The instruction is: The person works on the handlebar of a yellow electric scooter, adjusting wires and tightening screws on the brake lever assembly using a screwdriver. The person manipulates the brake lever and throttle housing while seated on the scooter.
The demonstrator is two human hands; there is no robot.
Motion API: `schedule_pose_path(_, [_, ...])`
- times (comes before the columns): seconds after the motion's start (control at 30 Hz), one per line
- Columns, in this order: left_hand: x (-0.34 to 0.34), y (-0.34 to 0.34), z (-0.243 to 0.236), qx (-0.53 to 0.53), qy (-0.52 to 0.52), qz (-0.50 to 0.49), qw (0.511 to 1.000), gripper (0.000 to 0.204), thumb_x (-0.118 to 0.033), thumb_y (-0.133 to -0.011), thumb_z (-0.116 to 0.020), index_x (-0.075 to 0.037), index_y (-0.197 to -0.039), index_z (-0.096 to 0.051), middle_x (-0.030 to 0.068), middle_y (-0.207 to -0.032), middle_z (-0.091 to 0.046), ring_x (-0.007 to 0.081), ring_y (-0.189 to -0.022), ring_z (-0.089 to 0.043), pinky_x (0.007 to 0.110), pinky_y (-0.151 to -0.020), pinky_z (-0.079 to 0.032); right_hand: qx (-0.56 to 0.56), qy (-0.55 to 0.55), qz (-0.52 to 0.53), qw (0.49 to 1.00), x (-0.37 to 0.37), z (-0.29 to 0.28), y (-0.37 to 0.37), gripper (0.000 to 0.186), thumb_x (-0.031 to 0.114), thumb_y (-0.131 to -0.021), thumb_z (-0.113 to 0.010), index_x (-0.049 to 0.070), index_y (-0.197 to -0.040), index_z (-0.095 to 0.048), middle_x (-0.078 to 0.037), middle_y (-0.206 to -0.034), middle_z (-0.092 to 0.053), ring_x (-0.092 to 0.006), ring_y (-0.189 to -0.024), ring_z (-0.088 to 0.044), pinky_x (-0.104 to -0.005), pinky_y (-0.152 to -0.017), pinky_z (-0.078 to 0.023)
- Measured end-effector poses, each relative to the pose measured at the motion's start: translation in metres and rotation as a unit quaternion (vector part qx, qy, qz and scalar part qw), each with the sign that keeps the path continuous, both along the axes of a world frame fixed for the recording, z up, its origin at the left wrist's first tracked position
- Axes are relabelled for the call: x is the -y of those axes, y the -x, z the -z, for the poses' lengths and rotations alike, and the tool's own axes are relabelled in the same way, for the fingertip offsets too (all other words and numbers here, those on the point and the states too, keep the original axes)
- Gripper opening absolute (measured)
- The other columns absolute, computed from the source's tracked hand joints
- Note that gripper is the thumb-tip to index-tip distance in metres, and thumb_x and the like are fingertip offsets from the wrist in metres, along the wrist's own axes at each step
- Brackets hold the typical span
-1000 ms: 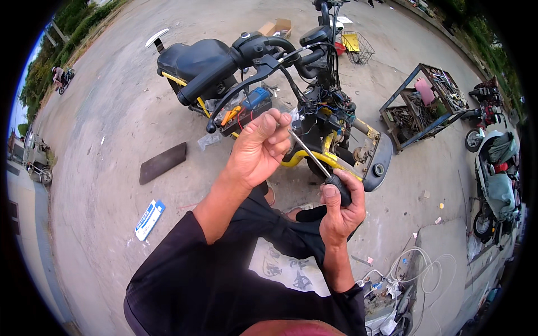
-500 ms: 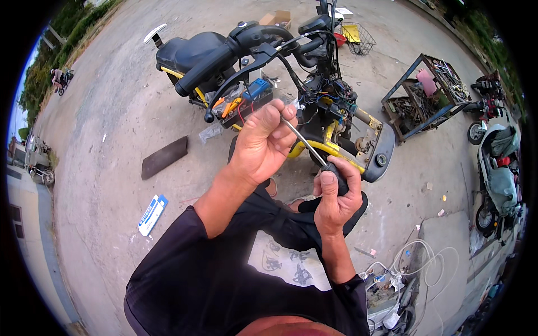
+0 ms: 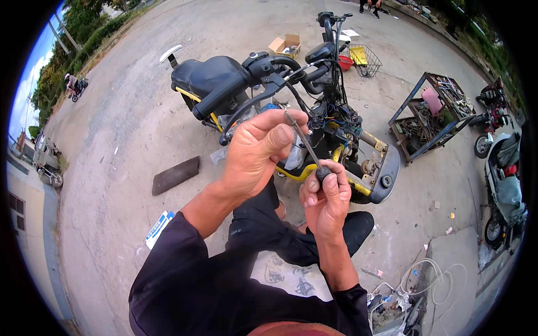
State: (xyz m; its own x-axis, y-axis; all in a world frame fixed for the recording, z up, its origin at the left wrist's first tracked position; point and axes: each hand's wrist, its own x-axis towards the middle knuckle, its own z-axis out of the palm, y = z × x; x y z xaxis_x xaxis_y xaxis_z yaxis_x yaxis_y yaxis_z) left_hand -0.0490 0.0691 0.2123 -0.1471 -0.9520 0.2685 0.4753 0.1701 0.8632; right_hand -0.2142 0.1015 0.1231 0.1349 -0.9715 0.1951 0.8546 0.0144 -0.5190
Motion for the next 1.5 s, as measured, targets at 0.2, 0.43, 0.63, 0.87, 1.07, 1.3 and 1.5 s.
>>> schedule_pose_path(0.2, [-0.002, -0.044, -0.022, 0.145, 0.054, -0.086, 0.984, 0.062, -0.051, -0.105, -0.061, 0.005, -0.130, -0.065, 0.0028, -0.098, -0.061, 0.0069, -0.080, -0.041, 0.021, -0.068, -0.033, 0.008, -0.001, 0.012, 1.000, 0.019, -0.011, 0.002, 0.033, 0.026, -0.106, -0.068, 0.003, -0.128, -0.061, -0.007, -0.087, -0.063, -0.0126, -0.063, -0.054, -0.0270, -0.056, -0.044])
schedule_pose_path(0.43, [0.085, -0.115, -0.069, 0.486, 0.089, -0.227, 0.839, 0.070, -0.061, -0.106, -0.051, 0.001, -0.133, -0.067, 0.0070, -0.112, -0.069, 0.0107, -0.092, -0.054, 0.028, -0.079, -0.037, -0.033, -0.017, 0.047, 0.998, 0.053, -0.009, -0.002, 0.029, 0.024, -0.108, -0.065, 0.004, -0.129, -0.062, -0.006, -0.086, -0.062, -0.0106, -0.063, -0.053, -0.0259, -0.056, -0.044])
schedule_pose_path(0.63, [0.151, -0.138, -0.039, 0.403, -0.130, -0.046, 0.905, 0.066, -0.063, -0.103, -0.055, -0.003, -0.129, -0.066, 0.0073, -0.115, -0.073, 0.0138, -0.097, -0.064, 0.027, -0.081, -0.046, -0.070, -0.039, 0.061, 0.995, 0.072, -0.011, -0.013, 0.028, 0.026, -0.110, -0.061, 0.003, -0.127, -0.063, -0.006, -0.086, -0.063, -0.0103, -0.062, -0.053, -0.0253, -0.055, -0.043])
schedule_pose_path(0.87, [0.163, -0.122, -0.035, 0.207, -0.235, 0.076, 0.947, 0.053, -0.049, -0.100, -0.068, -0.002, -0.123, -0.067, 0.0119, -0.107, -0.078, 0.0179, -0.089, -0.075, 0.031, -0.078, -0.060, -0.066, -0.049, 0.061, 0.995, 0.087, -0.011, -0.019, 0.026, 0.023, -0.107, -0.066, 0.003, -0.125, -0.064, -0.005, -0.084, -0.063, -0.0103, -0.062, -0.055, -0.0254, -0.055, -0.045])
schedule_pose_path(1.07, [0.162, -0.120, -0.037, 0.189, -0.234, 0.067, 0.952, 0.049, -0.043, -0.097, -0.073, -0.002, -0.122, -0.067, 0.0124, -0.106, -0.077, 0.0189, -0.089, -0.075, 0.035, -0.081, -0.061, -0.068, -0.059, 0.062, 0.994, 0.095, -0.010, -0.022, 0.025, 0.021, -0.106, -0.069, 0.002, -0.123, -0.064, -0.005, -0.082, -0.063, -0.0100, -0.061, -0.056, -0.0248, -0.054, -0.045])
schedule_pose_path(1.3, [0.164, -0.118, -0.046, 0.227, -0.254, 0.086, 0.936, 0.046, -0.038, -0.094, -0.076, -0.002, -0.121, -0.068, 0.0113, -0.105, -0.076, 0.0207, -0.091, -0.075, 0.041, -0.084, -0.062, -0.089, -0.058, 0.079, 0.991, 0.100, -0.012, -0.025, 0.025, 0.020, -0.105, -0.070, 0.001, -0.122, -0.065, -0.005, -0.081, -0.063, -0.0100, -0.060, -0.055, -0.0246, -0.053, -0.045])
schedule_pose_path(1.5, [0.158, -0.113, -0.046, 0.215, -0.259, 0.049, 0.940, 0.040, -0.033, -0.094, -0.075, -0.001, -0.116, -0.070, 0.0112, -0.102, -0.077, 0.0202, -0.089, -0.074, 0.040, -0.085, -0.061, -0.108, -0.062, 0.098, 0.987, 0.101, -0.014, -0.025, 0.026, 0.020, -0.105, -0.070, 0.000, -0.121, -0.064, -0.005, -0.080, -0.063, -0.0097, -0.060, -0.054, -0.0247, -0.053, -0.045])
